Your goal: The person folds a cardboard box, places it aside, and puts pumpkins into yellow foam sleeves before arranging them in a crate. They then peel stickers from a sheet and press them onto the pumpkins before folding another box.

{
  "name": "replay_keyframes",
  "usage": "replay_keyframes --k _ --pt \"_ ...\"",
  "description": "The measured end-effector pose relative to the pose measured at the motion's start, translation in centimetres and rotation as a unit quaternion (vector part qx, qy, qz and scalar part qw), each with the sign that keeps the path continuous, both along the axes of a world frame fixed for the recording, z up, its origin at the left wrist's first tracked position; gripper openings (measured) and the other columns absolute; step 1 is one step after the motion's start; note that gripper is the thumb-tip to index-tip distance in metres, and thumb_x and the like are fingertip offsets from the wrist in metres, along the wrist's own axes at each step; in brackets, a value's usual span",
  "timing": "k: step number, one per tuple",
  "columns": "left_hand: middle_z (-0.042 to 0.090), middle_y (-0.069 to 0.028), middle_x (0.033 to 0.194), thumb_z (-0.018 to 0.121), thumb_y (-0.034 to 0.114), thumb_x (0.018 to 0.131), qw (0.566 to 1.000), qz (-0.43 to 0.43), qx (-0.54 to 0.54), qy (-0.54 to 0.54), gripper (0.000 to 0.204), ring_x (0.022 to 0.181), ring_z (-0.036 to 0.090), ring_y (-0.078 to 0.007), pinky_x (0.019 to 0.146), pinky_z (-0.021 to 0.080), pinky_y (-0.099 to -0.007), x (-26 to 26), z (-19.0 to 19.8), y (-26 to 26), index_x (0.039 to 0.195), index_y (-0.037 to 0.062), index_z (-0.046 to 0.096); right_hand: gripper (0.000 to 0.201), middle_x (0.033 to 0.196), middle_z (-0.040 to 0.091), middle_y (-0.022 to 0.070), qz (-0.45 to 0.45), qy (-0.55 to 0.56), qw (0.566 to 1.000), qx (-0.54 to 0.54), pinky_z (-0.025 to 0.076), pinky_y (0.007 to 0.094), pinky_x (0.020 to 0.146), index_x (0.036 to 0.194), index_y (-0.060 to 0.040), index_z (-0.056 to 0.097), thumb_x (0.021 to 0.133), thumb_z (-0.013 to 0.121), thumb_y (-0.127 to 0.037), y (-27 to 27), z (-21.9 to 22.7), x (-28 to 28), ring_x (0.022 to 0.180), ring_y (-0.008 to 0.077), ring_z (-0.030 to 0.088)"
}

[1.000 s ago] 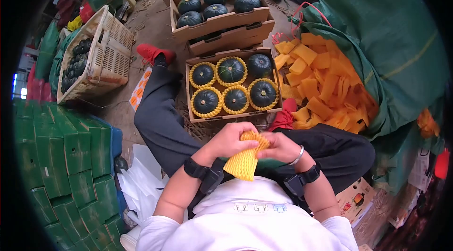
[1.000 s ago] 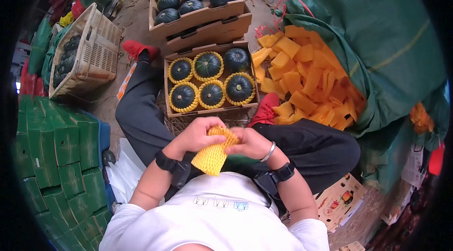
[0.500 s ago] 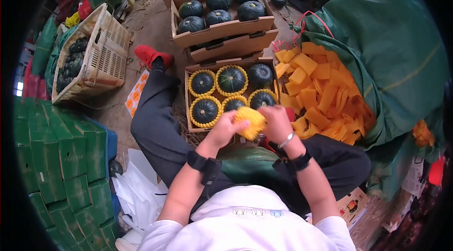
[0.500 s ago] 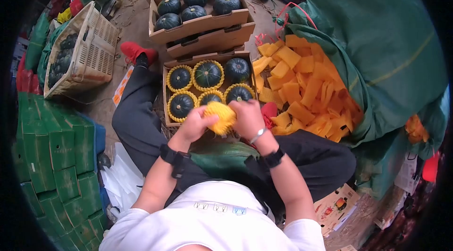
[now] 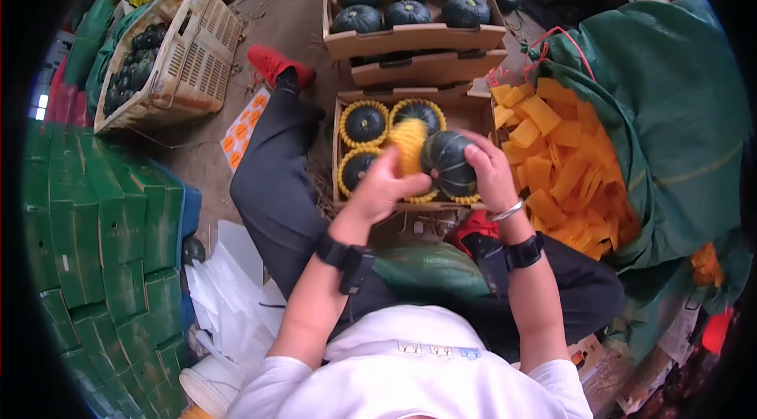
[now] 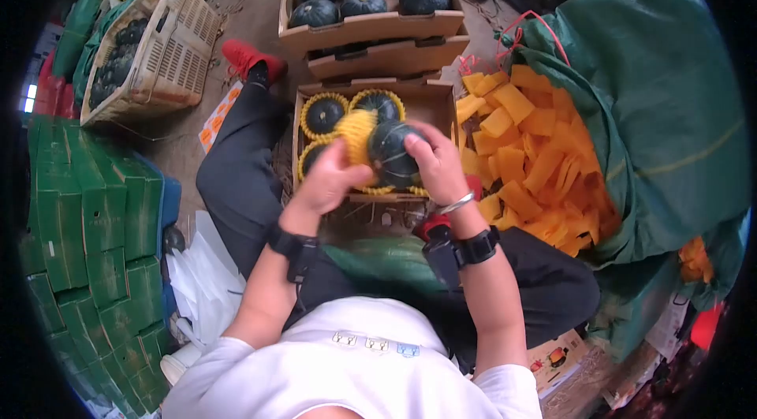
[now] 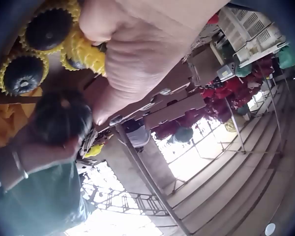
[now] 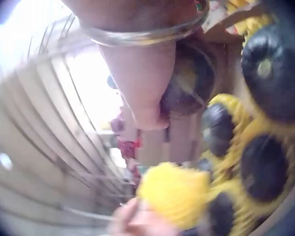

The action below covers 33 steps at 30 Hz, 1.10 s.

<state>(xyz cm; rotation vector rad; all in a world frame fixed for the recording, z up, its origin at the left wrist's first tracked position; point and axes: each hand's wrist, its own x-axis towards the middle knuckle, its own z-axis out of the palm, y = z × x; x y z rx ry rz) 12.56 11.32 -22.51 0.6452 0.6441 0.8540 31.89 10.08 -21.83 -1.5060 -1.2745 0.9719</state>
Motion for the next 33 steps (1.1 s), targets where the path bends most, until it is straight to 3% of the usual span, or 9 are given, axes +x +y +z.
replay_keyframes --k 5,10,13,17,21,23,25,31,33 --pt "0.053 -0.005 0.117 0.072 -0.001 0.074 0.999 -0.038 0.002 -0.035 0.066 0.107 0.053 -0.0159 0.093 0.044 -0.0304 1.3 1.3 -3.3 0.131 0.0051 0.037 0.034 0.082 0.065 0.0079 -0.048 0.035 0.994 -0.087 0.046 0.0269 0.073 0.093 0.0053 0.064 0.094 0.045 -0.023 -4.2 -0.1 0.4 0.077 0.0115 0.058" --pt "0.053 -0.0097 0.121 0.068 0.002 0.075 0.998 -0.011 0.017 0.051 0.069 0.112 0.053 -0.0209 0.097 0.043 -0.0345 1.5 2.2 -5.1 0.134 0.0045 0.033 0.03 0.091 0.066 0.0108 -0.06 -0.054 0.996 0.027 0.048 0.0308 0.074 0.107 0.003 0.059 0.095 0.047 -0.022 -8.0 1.4 -3.4 0.082 0.019 0.063" --pt "0.053 -0.0089 0.118 0.066 0.002 0.078 0.993 -0.051 -0.092 -0.062 0.062 0.107 0.055 -0.0198 0.093 0.046 -0.034 0.3 2.7 -5.7 0.132 0.0051 0.034 0.033 0.094 0.066 0.0111 -0.049 0.063 0.993 -0.092 0.05 0.0333 0.075 0.118 0.0016 0.053 0.096 0.045 -0.021 -8.3 -0.2 -0.9 0.082 0.0222 0.064" --pt "0.053 -0.0102 0.121 0.062 0.01 0.083 0.963 -0.108 -0.134 -0.207 0.061 0.109 0.056 -0.022 0.094 0.046 -0.0361 0.1 3.1 -7.0 0.135 0.005 0.031 0.034 0.113 0.061 0.0092 0.052 0.612 0.76 -0.213 0.05 0.0314 0.085 0.12 -0.0008 0.052 0.099 0.04 -0.024 -8.5 -2.9 -1.8 0.098 0.0165 0.06" --pt "0.051 -0.0132 0.128 0.063 0.016 0.082 0.961 -0.148 -0.149 -0.178 0.064 0.115 0.053 -0.0256 0.099 0.041 -0.04 -0.3 3.1 -6.7 0.136 0.0024 0.032 0.032 0.104 0.063 0.0086 0.072 0.562 0.814 -0.131 0.05 0.0298 0.08 0.111 0.0001 0.058 0.098 0.04 -0.023 -8.1 -2.6 -1.3 0.09 0.0146 0.061" --pt "0.05 -0.0125 0.124 0.065 0.005 0.081 0.99 -0.063 -0.109 -0.068 0.068 0.113 0.052 -0.0219 0.098 0.042 -0.0353 -0.2 3.3 -6.7 0.137 0.0019 0.028 0.025 0.089 0.065 0.0047 -0.035 0.184 0.979 -0.074 0.048 0.0252 0.068 0.093 0.0006 0.06 0.095 0.048 -0.021 -7.1 -3.2 0.7 0.074 0.0116 0.061" --pt "0.05 -0.0117 0.122 0.066 0.0 0.079 0.997 0.036 0.011 0.067 0.072 0.111 0.052 -0.0195 0.097 0.042 -0.033 1.1 1.6 -6.9 0.138 0.0017 0.025 0.026 0.093 0.065 0.0062 -0.063 -0.032 0.997 -0.043 0.046 0.0236 0.069 0.099 0.0023 0.062 0.094 0.051 -0.021 -7.5 -0.5 -0.6 0.078 0.0119 0.06" --pt "0.046 -0.0108 0.124 0.069 0.0 0.079 0.998 -0.006 -0.001 0.068 0.074 0.112 0.05 -0.0173 0.097 0.041 -0.0316 1.0 1.7 -7.0 0.138 0.0028 0.024 0.035 0.109 0.063 0.0101 -0.055 0.374 0.923 -0.075 0.046 0.0281 0.087 0.119 0.0001 0.058 0.095 0.048 -0.024 -8.6 -1.4 -0.3 0.1 0.0172 0.059" --pt "0.046 -0.0094 0.123 0.07 0.0 0.078 0.996 -0.015 -0.039 0.072 0.072 0.112 0.049 -0.0159 0.097 0.041 -0.0311 1.7 1.6 -7.0 0.136 0.0023 0.028 0.043 0.12 0.057 0.0094 -0.018 0.612 0.776 -0.154 0.044 0.0331 0.095 0.13 -0.0043 0.046 0.098 0.039 -0.033 -8.7 -1.6 -1.7 0.109 0.0186 0.056"
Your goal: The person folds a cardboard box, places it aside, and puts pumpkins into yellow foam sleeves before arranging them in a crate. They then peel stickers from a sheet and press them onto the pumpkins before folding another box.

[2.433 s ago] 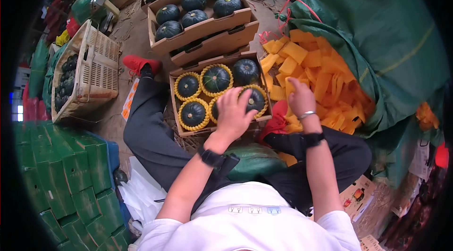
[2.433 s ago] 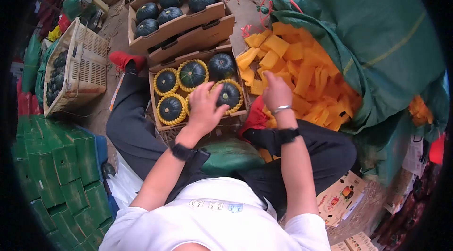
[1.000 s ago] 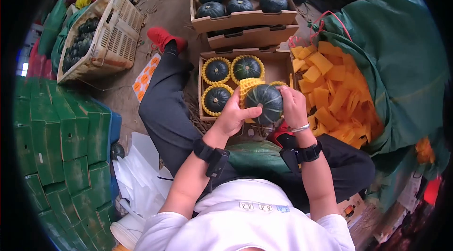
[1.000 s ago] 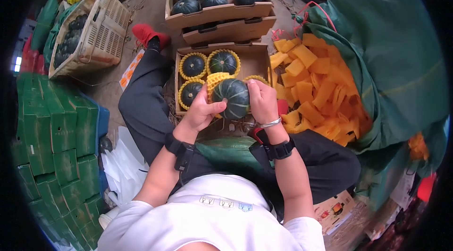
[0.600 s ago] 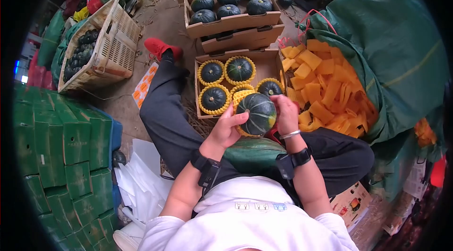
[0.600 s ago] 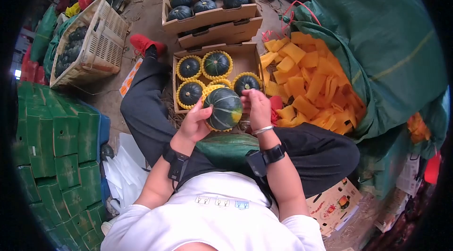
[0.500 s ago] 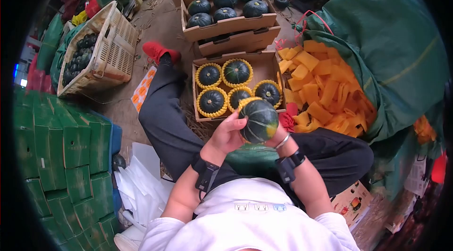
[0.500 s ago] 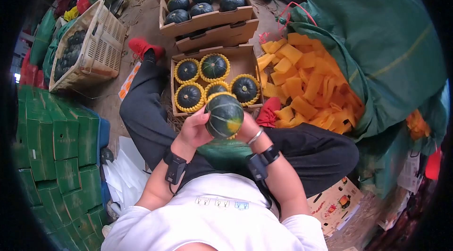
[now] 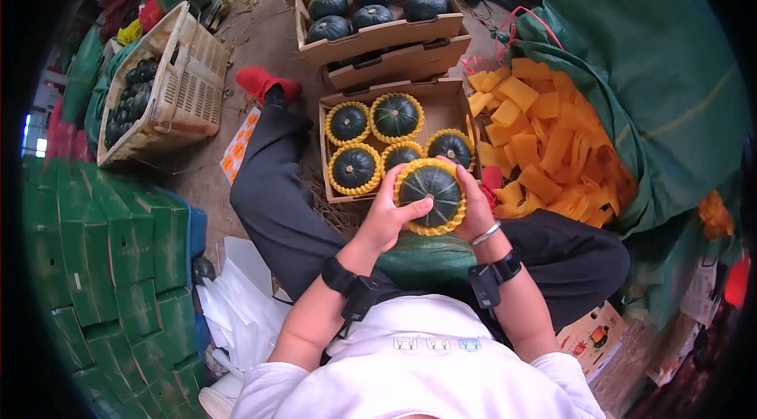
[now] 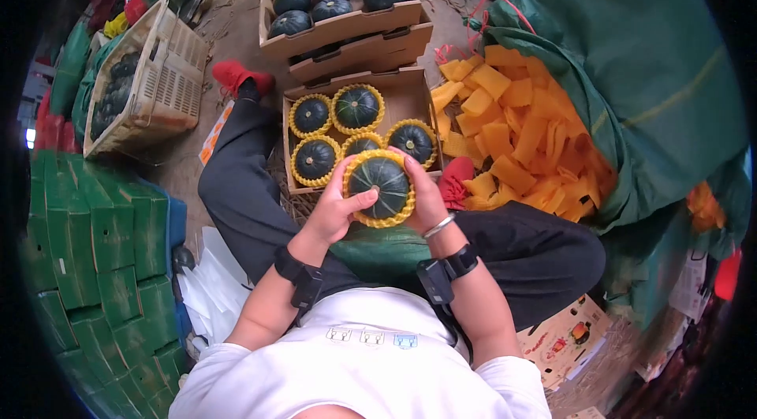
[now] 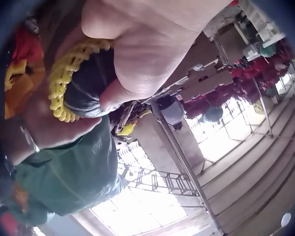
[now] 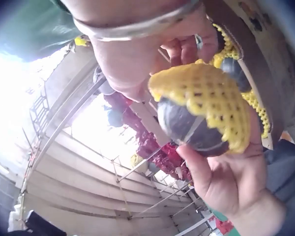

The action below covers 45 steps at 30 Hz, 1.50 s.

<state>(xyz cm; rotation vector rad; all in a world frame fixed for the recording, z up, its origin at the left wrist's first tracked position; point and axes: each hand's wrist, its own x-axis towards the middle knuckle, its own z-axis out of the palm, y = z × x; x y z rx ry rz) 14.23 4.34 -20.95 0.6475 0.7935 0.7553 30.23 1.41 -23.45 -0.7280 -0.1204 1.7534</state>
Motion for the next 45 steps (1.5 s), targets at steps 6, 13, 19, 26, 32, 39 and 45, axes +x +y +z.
replay_keyframes --k 6,13,19,26,32,39,45 --pt "0.028 -0.0211 0.137 0.082 0.04 0.055 0.622 -0.244 0.579 0.467 0.099 0.129 0.026 -0.0391 0.102 0.032 -0.0452 0.7 2.4 1.1 0.139 0.0142 0.035 0.041 0.122 0.055 0.0081 0.038 0.041 0.998 0.011 0.049 0.0351 0.091 0.124 -0.006 0.048 0.1 0.034 -0.035 0.9 -1.6 0.0 0.105 0.019 0.058" --pt "0.041 -0.0168 0.114 0.077 0.031 0.058 0.813 -0.077 0.493 0.299 0.076 0.11 0.046 -0.032 0.098 0.038 -0.0385 4.8 -0.9 11.3 0.126 0.0118 0.048 0.05 0.119 0.055 0.0161 0.156 -0.616 0.772 -0.005 0.052 0.0388 0.08 0.137 -0.0067 0.039 0.093 0.045 -0.031 8.2 -2.9 6.0 0.097 0.0262 0.062" --pt "0.044 -0.0161 0.112 0.08 0.033 0.059 0.82 -0.05 0.47 0.323 0.07 0.108 0.048 -0.0315 0.098 0.038 -0.0368 9.9 -7.4 17.2 0.122 0.0161 0.054 0.069 0.123 0.05 0.0229 0.413 -0.798 0.437 0.041 0.046 0.0406 0.091 0.127 -0.015 0.049 0.071 0.069 -0.049 9.9 -1.8 4.7 0.108 0.0358 0.055" --pt "0.042 -0.0115 0.116 0.079 0.027 0.055 0.595 -0.157 0.553 0.561 0.062 0.111 0.039 -0.0326 0.092 0.042 -0.0451 11.6 -7.4 15.6 0.115 0.0215 0.06 0.068 0.125 0.045 0.0217 0.404 -0.796 0.449 0.034 0.048 0.0407 0.088 0.127 -0.0182 0.046 0.068 0.077 -0.032 8.8 -1.2 4.3 0.106 0.036 0.057" --pt "0.04 -0.0121 0.125 0.078 0.038 0.064 0.557 -0.223 0.54 0.59 0.064 0.118 0.037 -0.0345 0.091 0.041 -0.051 11.8 -6.6 15.3 0.121 0.0222 0.055 0.068 0.13 0.039 0.0289 0.308 -0.827 0.464 0.078 0.05 0.042 0.083 0.13 -0.0226 0.045 0.068 0.074 -0.023 7.2 -2.1 4.2 0.097 0.04 0.059" --pt "0.061 -0.0122 0.113 0.059 0.013 0.08 0.654 -0.054 0.57 0.494 0.033 0.109 0.052 -0.0309 0.092 0.04 -0.0424 2.5 -4.4 15.1 0.112 0.0056 0.059 0.021 0.103 0.061 0.0182 0.078 -0.836 0.531 0.117 0.048 0.0416 0.081 0.098 -0.0062 0.064 0.078 0.06 -0.009 8.2 -0.8 6.2 0.093 0.0355 0.058" --pt "0.064 -0.0115 0.102 0.051 0.008 0.093 0.874 0.182 0.271 0.36 0.026 0.094 0.061 -0.0166 0.086 0.048 -0.0284 -17.0 5.4 6.6 0.115 -0.0049 0.056 0.041 0.123 0.05 0.0221 0.026 -0.875 0.437 0.207 0.038 0.0461 0.097 0.115 -0.0087 0.056 0.076 0.064 -0.015 14.7 -4.9 3.1 0.113 0.0387 0.046"
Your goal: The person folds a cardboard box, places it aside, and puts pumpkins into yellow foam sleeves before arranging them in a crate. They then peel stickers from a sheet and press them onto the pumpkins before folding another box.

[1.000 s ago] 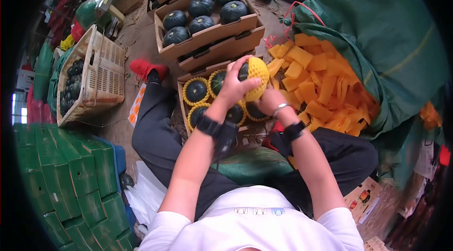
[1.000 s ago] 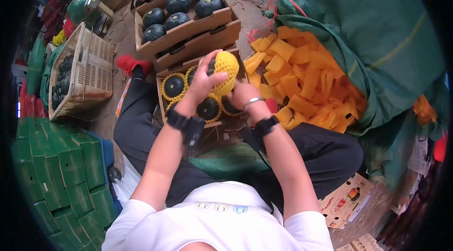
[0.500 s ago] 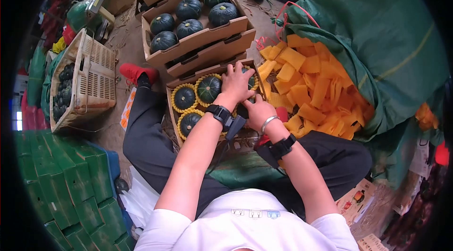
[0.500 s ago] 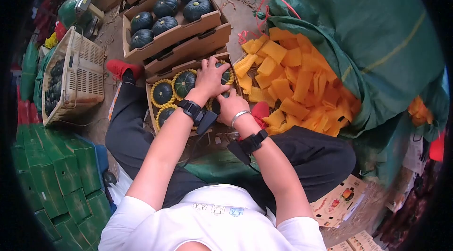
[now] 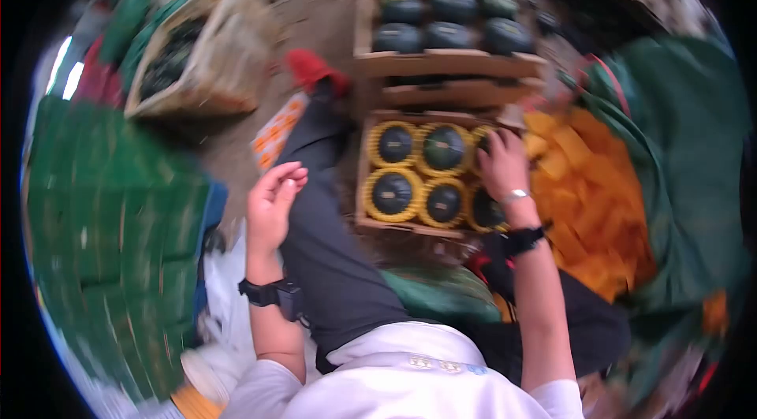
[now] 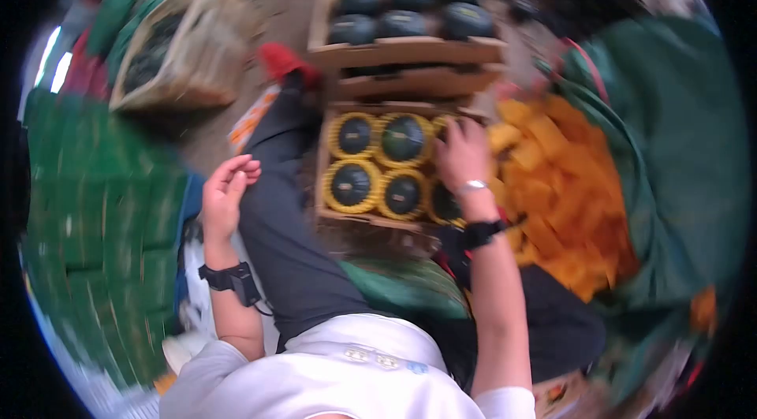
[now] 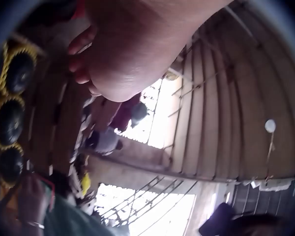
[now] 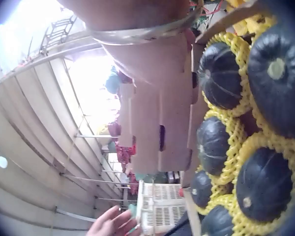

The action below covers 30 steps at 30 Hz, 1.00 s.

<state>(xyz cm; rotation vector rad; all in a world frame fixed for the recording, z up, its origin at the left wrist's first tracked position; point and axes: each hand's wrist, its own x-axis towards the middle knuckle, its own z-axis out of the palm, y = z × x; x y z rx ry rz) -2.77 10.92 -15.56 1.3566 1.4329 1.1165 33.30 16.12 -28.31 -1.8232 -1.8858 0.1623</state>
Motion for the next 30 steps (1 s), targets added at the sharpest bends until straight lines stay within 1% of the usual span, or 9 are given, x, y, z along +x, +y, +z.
replay_keyframes --k 4,8,12,18,21,23,25,27,30 --pt "0.064 -0.007 0.087 0.054 0.012 0.091 0.963 0.255 -0.045 0.079 0.02 0.074 0.06 -0.0113 0.066 0.048 -0.0234 -15.5 -2.1 -5.6 0.106 -0.0004 0.059 0.066 0.138 0.035 0.0234 0.037 -0.077 0.996 -0.031 0.027 0.0491 0.105 0.131 -0.0165 0.047 0.07 0.071 -0.023 -0.3 -1.7 -0.4 0.126 0.0403 0.033" --pt "0.065 -0.0079 0.08 0.059 0.014 0.084 0.913 0.336 -0.216 0.087 0.017 0.068 0.06 -0.0129 0.061 0.049 -0.0257 -24.0 -14.6 -8.1 0.096 0.0042 0.063 0.072 0.141 0.028 0.0241 0.06 -0.098 0.992 -0.049 0.023 0.0497 0.107 0.134 -0.0153 0.041 0.067 0.067 -0.019 -0.3 -2.0 -0.2 0.129 0.0419 0.027" --pt "0.065 -0.0142 0.09 0.067 0.029 0.076 0.882 0.312 -0.253 0.245 0.042 0.08 0.064 -0.0294 0.069 0.052 -0.0376 -24.0 -28.1 -4.6 0.108 0.0029 0.059 0.076 0.142 0.025 0.0246 0.069 -0.094 0.991 -0.07 0.021 0.0503 0.108 0.136 -0.0141 0.039 0.064 0.066 -0.017 -0.2 -1.9 0.1 0.131 0.0435 0.024" --pt "0.055 -0.0245 0.118 0.068 0.037 0.073 0.688 0.449 -0.35 0.451 0.062 0.103 0.059 -0.0319 0.084 0.048 -0.037 -19.8 -31.4 2.4 0.113 -0.0077 0.051 0.075 0.143 0.025 0.0236 0.058 -0.104 0.989 -0.088 0.022 0.0506 0.108 0.135 -0.0118 0.039 0.066 0.067 -0.016 -0.3 -1.5 -0.5 0.131 0.0435 0.023" --pt "0.061 -0.0214 0.107 0.063 0.037 0.078 0.811 0.41 -0.312 0.277 0.05 0.097 0.061 -0.0266 0.078 0.05 -0.0345 -24.4 -37.4 0.8 0.102 -0.0058 0.056 0.075 0.144 0.023 0.0232 0.057 -0.112 0.987 -0.101 0.023 0.0494 0.108 0.135 -0.0119 0.039 0.066 0.068 -0.012 -0.3 -1.2 -0.8 0.132 0.0431 0.023" --pt "0.063 -0.0158 0.096 0.06 0.031 0.082 0.871 0.335 -0.356 0.048 0.036 0.088 0.062 -0.022 0.072 0.05 -0.0321 -27.7 -37.2 -0.4 0.096 -0.0022 0.059 0.073 0.144 0.025 0.023 0.06 -0.101 0.986 -0.117 0.024 0.0486 0.108 0.135 -0.011 0.039 0.068 0.068 -0.009 -0.4 -0.6 -0.7 0.131 0.0427 0.024" --pt "0.066 -0.0103 0.086 0.057 0.025 0.087 0.878 0.244 -0.37 -0.184 0.024 0.08 0.062 -0.0174 0.066 0.05 -0.0297 -29.9 -34.7 -0.4 0.09 0.0013 0.061 0.069 0.143 0.026 0.0228 0.052 -0.098 0.99 -0.092 0.025 0.048 0.107 0.135 -0.01 0.039 0.071 0.067 -0.006 -0.6 0.4 -1.2 0.131 0.0423 0.026" --pt "0.066 -0.0088 0.089 0.059 0.027 0.088 0.777 0.32 -0.142 -0.523 0.026 0.077 0.061 -0.0192 0.068 0.052 -0.0328 -27.3 -27.8 0.1 0.1 0.004 0.06 0.065 0.142 0.029 0.0227 0.027 -0.105 0.994 -0.034 0.027 0.0474 0.107 0.134 -0.0089 0.039 0.075 0.065 -0.003 -1.7 1.8 -2.7 0.13 0.0418 0.029" --pt "0.062 -0.0101 0.102 0.056 0.024 0.091 0.834 0.287 -0.042 -0.47 0.027 0.089 0.063 -0.0221 0.073 0.053 -0.0372 -21.8 -14.1 1.2 0.112 0.0061 0.054 0.051 0.134 0.041 0.0217 0.081 0.045 0.996 -0.014 0.033 0.0445 0.102 0.123 -0.0039 0.05 0.074 0.063 0.001 -3.7 7.3 -9.5 0.122 0.0409 0.04"
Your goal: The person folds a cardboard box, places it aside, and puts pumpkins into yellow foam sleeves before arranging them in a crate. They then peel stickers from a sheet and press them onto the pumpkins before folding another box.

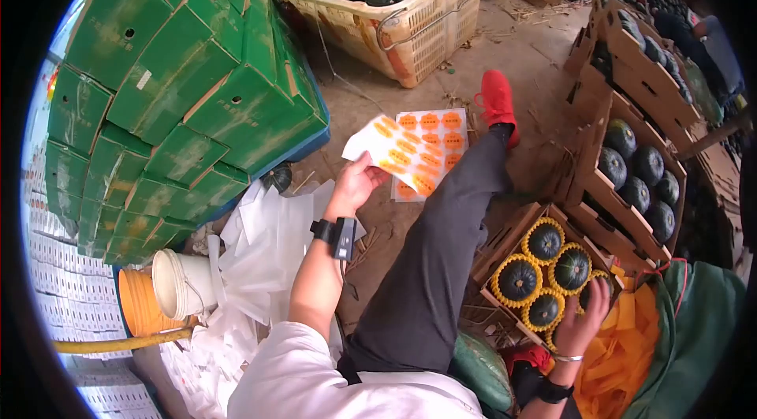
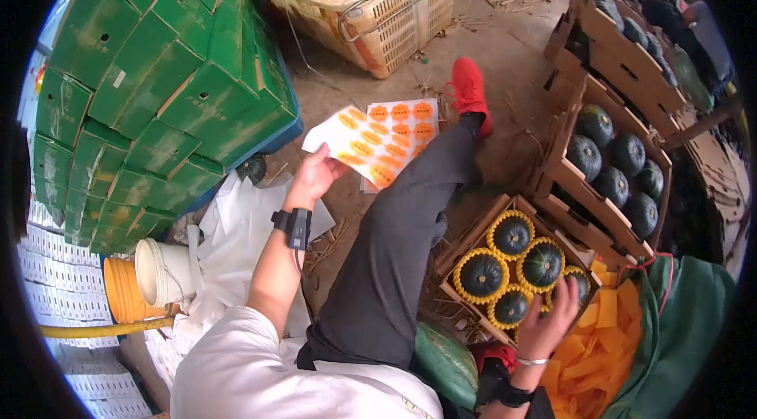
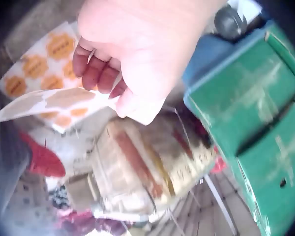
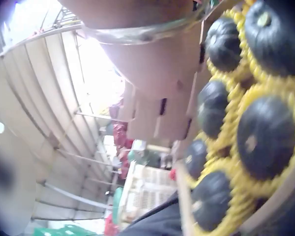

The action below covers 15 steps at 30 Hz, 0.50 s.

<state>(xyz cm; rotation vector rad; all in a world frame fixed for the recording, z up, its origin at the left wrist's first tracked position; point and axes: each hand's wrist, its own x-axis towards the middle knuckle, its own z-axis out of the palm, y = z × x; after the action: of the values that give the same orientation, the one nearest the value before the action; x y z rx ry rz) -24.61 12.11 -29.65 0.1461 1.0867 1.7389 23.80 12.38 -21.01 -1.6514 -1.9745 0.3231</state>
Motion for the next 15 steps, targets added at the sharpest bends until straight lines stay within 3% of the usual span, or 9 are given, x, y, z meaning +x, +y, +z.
replay_keyframes --k 2,6,9,12,15 --pt "0.059 -0.012 0.112 0.054 0.02 0.093 0.993 -0.039 0.078 0.079 0.031 0.094 0.062 -0.0237 0.077 0.054 -0.0379 1.8 4.1 0.1 0.119 0.0047 0.049 0.046 0.129 0.045 0.021 0.075 0.042 0.996 0.021 0.037 0.0437 0.099 0.115 -0.0022 0.055 0.071 0.064 0.002 -1.6 3.7 -4.7 0.118 0.0394 0.044" --pt "0.056 -0.0141 0.12 0.05 0.011 0.094 0.968 -0.008 0.162 0.191 0.039 0.101 0.061 -0.0268 0.08 0.055 -0.0385 10.5 10.6 -1.7 0.13 -0.0003 0.04 0.04 0.117 0.053 0.0192 0.218 0.084 0.965 0.12 0.042 0.0453 0.093 0.106 -0.004 0.059 0.067 0.066 0.001 -3.7 8.2 -11.4 0.11 0.0373 0.051" --pt "0.054 -0.0149 0.121 0.051 0.014 0.094 0.966 -0.039 0.146 0.208 0.04 0.104 0.06 -0.0269 0.079 0.056 -0.0396 15.0 11.1 -4.7 0.129 -0.0017 0.039 0.033 0.114 0.055 0.0183 0.278 0.131 0.94 0.145 0.044 0.0453 0.091 0.101 -0.0038 0.061 0.069 0.068 -0.003 -4.6 8.4 -14.2 0.108 0.0376 0.052" --pt "0.054 -0.0147 0.121 0.053 0.015 0.093 0.981 -0.06 0.126 0.136 0.042 0.105 0.059 -0.0255 0.083 0.053 -0.038 17.8 10.9 -8.2 0.129 -0.0021 0.04 0.03 0.112 0.057 0.0182 0.264 0.196 0.939 0.101 0.047 0.042 0.087 0.1 -0.0027 0.061 0.071 0.07 -0.007 -5.2 6.8 -15.6 0.105 0.0357 0.055" --pt "0.056 -0.0137 0.119 0.059 0.017 0.09 0.976 -0.067 0.128 0.163 0.047 0.104 0.059 -0.0245 0.089 0.049 -0.0358 19.9 11.9 -10.6 0.128 -0.0028 0.04 0.031 0.109 0.06 0.0183 0.252 0.222 0.941 0.051 0.05 0.0387 0.082 0.101 -0.0016 0.061 0.072 0.071 -0.008 -6.4 6.0 -16.0 0.097 0.0335 0.06"
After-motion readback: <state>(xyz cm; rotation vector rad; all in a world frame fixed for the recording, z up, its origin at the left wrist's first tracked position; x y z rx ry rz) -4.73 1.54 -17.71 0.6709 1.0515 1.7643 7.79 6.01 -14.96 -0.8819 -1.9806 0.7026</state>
